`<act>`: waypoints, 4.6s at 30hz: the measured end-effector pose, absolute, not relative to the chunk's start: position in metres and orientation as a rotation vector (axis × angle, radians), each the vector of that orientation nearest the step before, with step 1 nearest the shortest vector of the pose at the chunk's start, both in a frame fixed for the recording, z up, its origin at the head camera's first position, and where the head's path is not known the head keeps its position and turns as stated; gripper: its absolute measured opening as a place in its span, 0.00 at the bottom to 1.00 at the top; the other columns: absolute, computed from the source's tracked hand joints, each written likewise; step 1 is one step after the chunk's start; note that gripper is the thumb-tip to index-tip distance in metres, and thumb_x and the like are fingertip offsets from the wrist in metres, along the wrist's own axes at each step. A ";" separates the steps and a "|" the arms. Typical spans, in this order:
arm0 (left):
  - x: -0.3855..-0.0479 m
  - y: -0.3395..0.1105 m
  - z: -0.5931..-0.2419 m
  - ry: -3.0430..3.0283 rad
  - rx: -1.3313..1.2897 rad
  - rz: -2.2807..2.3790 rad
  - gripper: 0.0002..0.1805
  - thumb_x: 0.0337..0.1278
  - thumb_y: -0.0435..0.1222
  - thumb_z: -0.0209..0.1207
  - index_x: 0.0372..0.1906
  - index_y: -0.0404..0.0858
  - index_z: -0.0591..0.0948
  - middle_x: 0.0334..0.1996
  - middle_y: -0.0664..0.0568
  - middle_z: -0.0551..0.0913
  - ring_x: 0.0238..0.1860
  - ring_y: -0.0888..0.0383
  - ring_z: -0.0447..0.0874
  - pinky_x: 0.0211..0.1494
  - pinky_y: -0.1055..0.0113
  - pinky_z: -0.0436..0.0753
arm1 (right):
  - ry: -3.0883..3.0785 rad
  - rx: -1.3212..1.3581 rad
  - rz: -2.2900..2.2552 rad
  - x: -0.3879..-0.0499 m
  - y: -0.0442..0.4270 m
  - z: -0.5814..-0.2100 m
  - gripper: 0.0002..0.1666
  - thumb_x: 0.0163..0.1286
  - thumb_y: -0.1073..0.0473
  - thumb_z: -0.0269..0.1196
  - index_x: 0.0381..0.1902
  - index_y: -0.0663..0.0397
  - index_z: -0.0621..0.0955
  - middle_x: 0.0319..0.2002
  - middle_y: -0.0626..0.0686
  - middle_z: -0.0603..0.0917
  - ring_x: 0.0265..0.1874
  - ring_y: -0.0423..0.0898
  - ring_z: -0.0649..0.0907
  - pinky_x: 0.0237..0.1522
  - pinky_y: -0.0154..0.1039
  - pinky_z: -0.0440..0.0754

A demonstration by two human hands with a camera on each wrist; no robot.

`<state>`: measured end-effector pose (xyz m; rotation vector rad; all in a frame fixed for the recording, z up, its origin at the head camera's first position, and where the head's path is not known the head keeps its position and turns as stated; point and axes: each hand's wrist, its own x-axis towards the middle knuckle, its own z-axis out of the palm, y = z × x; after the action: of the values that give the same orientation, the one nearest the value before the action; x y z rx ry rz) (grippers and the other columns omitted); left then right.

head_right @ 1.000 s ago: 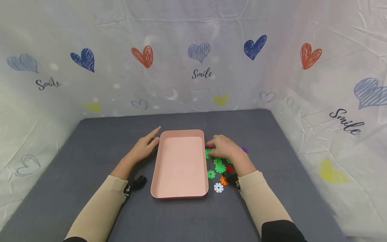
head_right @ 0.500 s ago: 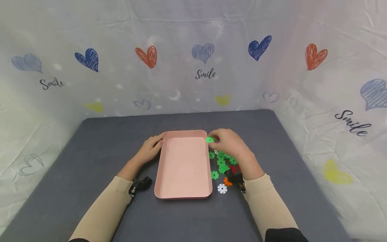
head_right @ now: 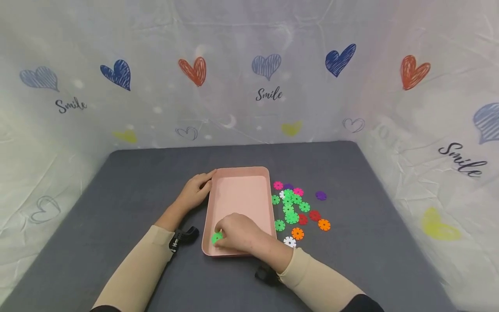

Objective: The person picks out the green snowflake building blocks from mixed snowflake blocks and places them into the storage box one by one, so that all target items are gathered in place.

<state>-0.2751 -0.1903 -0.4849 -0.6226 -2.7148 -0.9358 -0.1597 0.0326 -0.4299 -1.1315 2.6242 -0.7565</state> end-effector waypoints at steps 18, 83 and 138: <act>-0.279 -0.194 -0.489 -2.673 -0.616 -1.088 0.25 0.75 0.36 0.50 0.73 0.39 0.75 0.33 0.45 0.82 0.36 0.51 0.72 0.43 0.54 0.70 | 2.824 -0.775 -0.856 -0.202 0.110 -0.388 0.15 0.73 0.63 0.62 0.54 0.58 0.87 0.32 0.47 0.84 0.24 0.40 0.76 0.31 0.40 0.77; -0.277 -0.190 -0.485 -2.741 -0.568 -1.169 0.26 0.79 0.38 0.50 0.76 0.40 0.71 0.68 0.40 0.77 0.69 0.38 0.72 0.70 0.40 0.68 | 2.893 -0.398 -0.666 -0.259 0.172 -0.419 0.23 0.71 0.60 0.65 0.60 0.68 0.82 0.45 0.61 0.85 0.41 0.55 0.81 0.47 0.54 0.81; -0.278 -0.190 -0.484 -2.732 -0.563 -1.225 0.26 0.78 0.39 0.52 0.76 0.43 0.71 0.69 0.42 0.76 0.69 0.39 0.72 0.71 0.41 0.67 | 2.628 -0.965 -0.888 -0.229 0.095 -0.391 0.15 0.70 0.65 0.67 0.54 0.63 0.85 0.49 0.57 0.87 0.39 0.44 0.85 0.45 0.42 0.84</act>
<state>-0.2776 -0.1900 -0.4839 -0.5629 -2.7315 -1.2252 -0.2289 0.0947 -0.3906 -0.9654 2.6284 -0.8885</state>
